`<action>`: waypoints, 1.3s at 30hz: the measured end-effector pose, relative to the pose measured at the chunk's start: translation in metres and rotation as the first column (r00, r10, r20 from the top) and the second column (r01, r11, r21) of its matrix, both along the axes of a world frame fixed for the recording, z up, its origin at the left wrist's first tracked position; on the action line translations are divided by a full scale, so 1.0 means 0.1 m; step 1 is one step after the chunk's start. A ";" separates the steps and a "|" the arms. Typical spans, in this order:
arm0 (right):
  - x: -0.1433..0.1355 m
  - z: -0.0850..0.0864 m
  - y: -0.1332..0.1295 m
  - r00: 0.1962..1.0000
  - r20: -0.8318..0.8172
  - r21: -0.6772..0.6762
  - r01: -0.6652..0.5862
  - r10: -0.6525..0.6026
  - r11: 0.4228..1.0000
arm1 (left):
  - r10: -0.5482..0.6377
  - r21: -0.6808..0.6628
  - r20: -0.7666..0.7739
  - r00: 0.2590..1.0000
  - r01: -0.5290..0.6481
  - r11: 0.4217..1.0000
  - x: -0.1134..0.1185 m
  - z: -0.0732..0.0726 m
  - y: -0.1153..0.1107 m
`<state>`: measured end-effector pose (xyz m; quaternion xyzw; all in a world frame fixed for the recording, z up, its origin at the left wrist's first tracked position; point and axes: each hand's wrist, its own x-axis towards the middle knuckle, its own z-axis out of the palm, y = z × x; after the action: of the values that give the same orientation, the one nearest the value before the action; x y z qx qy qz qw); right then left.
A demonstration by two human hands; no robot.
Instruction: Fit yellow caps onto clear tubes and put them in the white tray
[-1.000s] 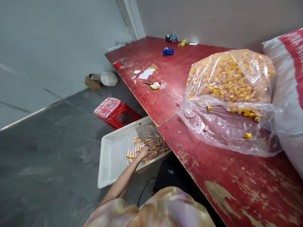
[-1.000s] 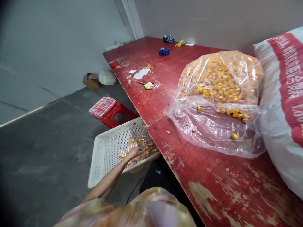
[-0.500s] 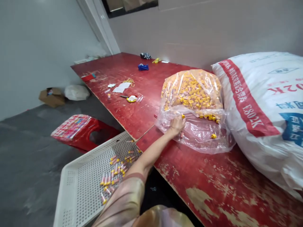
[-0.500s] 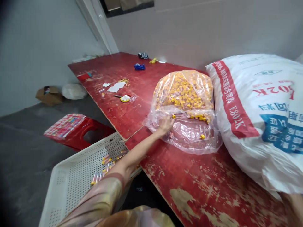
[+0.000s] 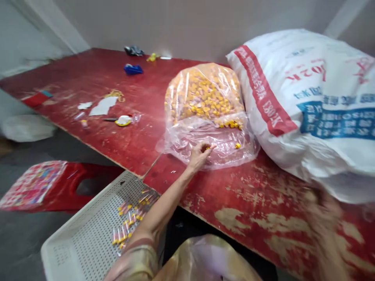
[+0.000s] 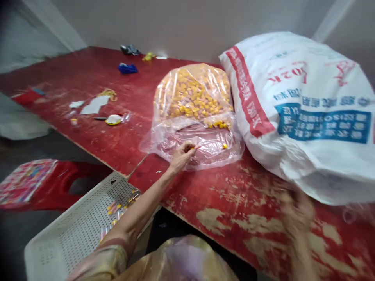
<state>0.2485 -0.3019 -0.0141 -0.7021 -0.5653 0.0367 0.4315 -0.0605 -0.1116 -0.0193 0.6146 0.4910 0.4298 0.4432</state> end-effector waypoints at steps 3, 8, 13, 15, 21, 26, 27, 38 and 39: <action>-0.34 -0.07 -0.05 0.946 -0.011 -0.086 -0.324 0.324 0.942 | -0.300 -0.124 0.269 0.915 0.342 0.931 0.20 0.05 -0.53; -0.74 -0.12 0.02 0.879 -0.139 -0.231 -0.476 0.456 0.849 | -0.587 -0.092 0.254 0.769 0.623 0.777 0.39 0.20 -0.99; -0.71 -0.05 -0.06 0.863 -0.212 -0.227 -0.500 0.459 0.836 | -0.696 -0.124 0.272 0.665 0.741 0.660 0.29 0.27 -0.91; -0.68 -0.01 -0.08 0.859 -0.266 -0.211 -0.495 0.438 0.843 | -0.683 -0.138 0.267 0.680 0.728 0.671 0.25 0.26 -0.89; -0.68 0.00 -0.07 0.780 -0.584 -0.032 -0.297 0.223 0.954 | -0.532 -0.269 0.411 0.741 0.656 0.706 0.33 0.11 -1.06; -0.83 -0.08 -0.05 0.524 -0.843 0.088 -0.085 0.120 0.992 | -0.484 -0.306 0.471 0.737 0.651 0.694 0.37 0.05 -1.18; -0.86 -0.09 -0.06 0.505 -0.855 0.076 -0.106 0.119 0.991 | -0.487 -0.297 0.478 0.731 0.656 0.694 0.37 0.04 -1.19; -0.93 -0.09 -0.22 0.612 -0.758 -0.244 -0.585 0.224 0.773 | -0.461 -0.309 0.565 0.685 0.693 0.652 0.39 0.00 -1.21; -0.97 -0.09 -0.23 0.608 -0.761 -0.268 -0.613 0.226 0.743 | -0.466 -0.318 0.570 0.677 0.705 0.635 0.37 0.01 -1.21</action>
<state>0.1520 -0.3254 -0.0228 -0.5631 -0.4876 0.5441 0.3862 -0.0236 -0.2325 -0.0185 0.4880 0.2401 0.2350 0.8056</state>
